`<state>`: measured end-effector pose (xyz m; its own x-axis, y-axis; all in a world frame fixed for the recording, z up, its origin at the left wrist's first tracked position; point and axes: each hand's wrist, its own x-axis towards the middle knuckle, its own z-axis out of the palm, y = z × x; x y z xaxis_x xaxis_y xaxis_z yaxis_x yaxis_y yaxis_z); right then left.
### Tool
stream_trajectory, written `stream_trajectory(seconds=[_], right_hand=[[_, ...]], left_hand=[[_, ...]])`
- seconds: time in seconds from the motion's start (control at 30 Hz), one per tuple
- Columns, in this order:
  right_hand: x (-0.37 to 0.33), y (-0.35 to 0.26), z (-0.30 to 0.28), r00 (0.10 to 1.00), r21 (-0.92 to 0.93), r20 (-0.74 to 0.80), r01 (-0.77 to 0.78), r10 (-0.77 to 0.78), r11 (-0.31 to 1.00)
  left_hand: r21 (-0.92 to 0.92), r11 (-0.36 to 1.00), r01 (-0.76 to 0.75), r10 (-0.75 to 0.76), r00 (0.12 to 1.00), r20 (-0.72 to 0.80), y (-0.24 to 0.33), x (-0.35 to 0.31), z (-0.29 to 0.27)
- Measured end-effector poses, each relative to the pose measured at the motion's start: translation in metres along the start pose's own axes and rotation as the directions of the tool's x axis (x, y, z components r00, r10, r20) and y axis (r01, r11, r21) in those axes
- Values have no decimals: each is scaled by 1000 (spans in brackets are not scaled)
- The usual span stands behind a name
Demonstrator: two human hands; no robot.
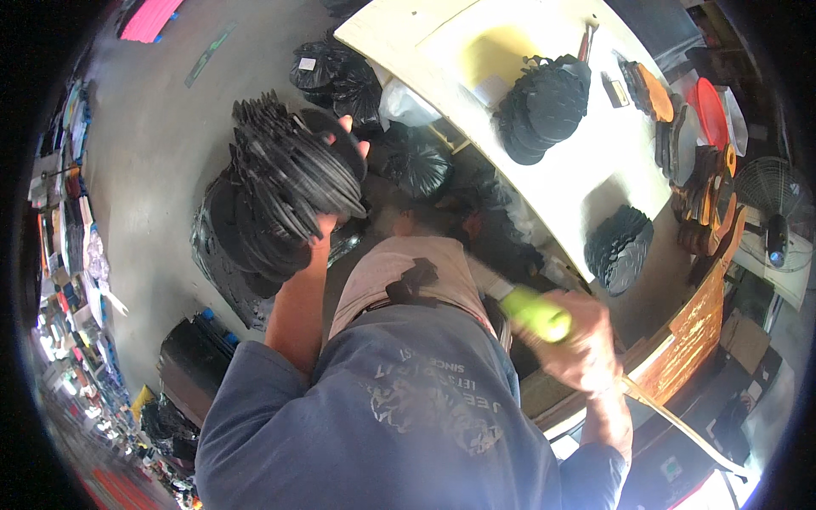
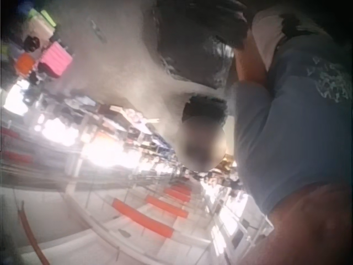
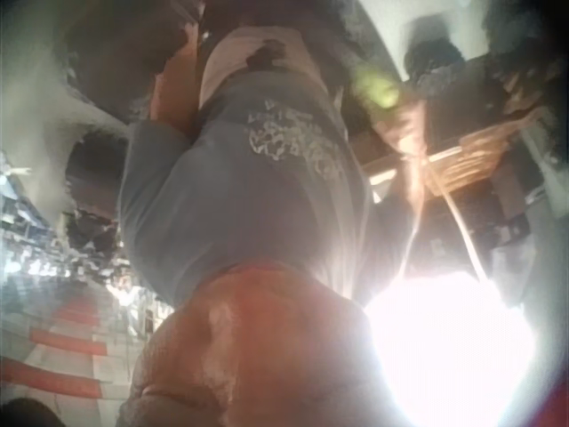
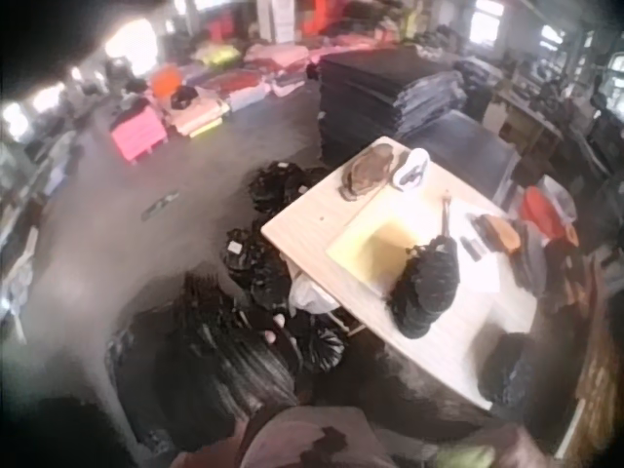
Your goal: The person repeatedly picks up black rubber shoe soles and uses a green-handled tool to scrape or trim their edges and surfaces. After processing each sole, they place it on a table and continue with the next one. At the end, they gather the finished soles and place them into a black plastic bag.
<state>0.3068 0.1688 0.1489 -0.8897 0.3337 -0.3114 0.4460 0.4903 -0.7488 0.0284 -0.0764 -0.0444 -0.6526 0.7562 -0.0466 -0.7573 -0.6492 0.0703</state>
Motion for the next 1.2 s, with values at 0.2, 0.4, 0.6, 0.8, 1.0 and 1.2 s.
stream_trajectory(seconds=[0.2, 0.4, 0.6, 0.8, 1.0, 1.2], right_hand=[[-5, 4, -2, 999, -10, -1, -51, 51, 999], [-9, 9, -5, 999, 102, -9, -30, 31, 994], [-13, 8, -20, 985, 90, -2, -172, 173, 981], [-6, 16, -30, 997, 97, 31, -75, 72, 992], [-11, 18, -44, 975, 130, 112, -204, 190, 970], [-8, 16, -55, 953, 119, 149, -281, 263, 952]], left_hand=[[46, 999, 1, -1, 1000, -18, -1, 2, -1], [72, 996, 60, -58, 998, -34, -5, -13, 1], [122, 989, 84, -77, 995, -60, -2, -18, 3], [235, 967, 99, -80, 993, -90, 11, -1, -10], [301, 919, 255, -226, 966, -129, 22, -31, -19], [324, 846, 424, -386, 905, -176, 13, -70, -12]])
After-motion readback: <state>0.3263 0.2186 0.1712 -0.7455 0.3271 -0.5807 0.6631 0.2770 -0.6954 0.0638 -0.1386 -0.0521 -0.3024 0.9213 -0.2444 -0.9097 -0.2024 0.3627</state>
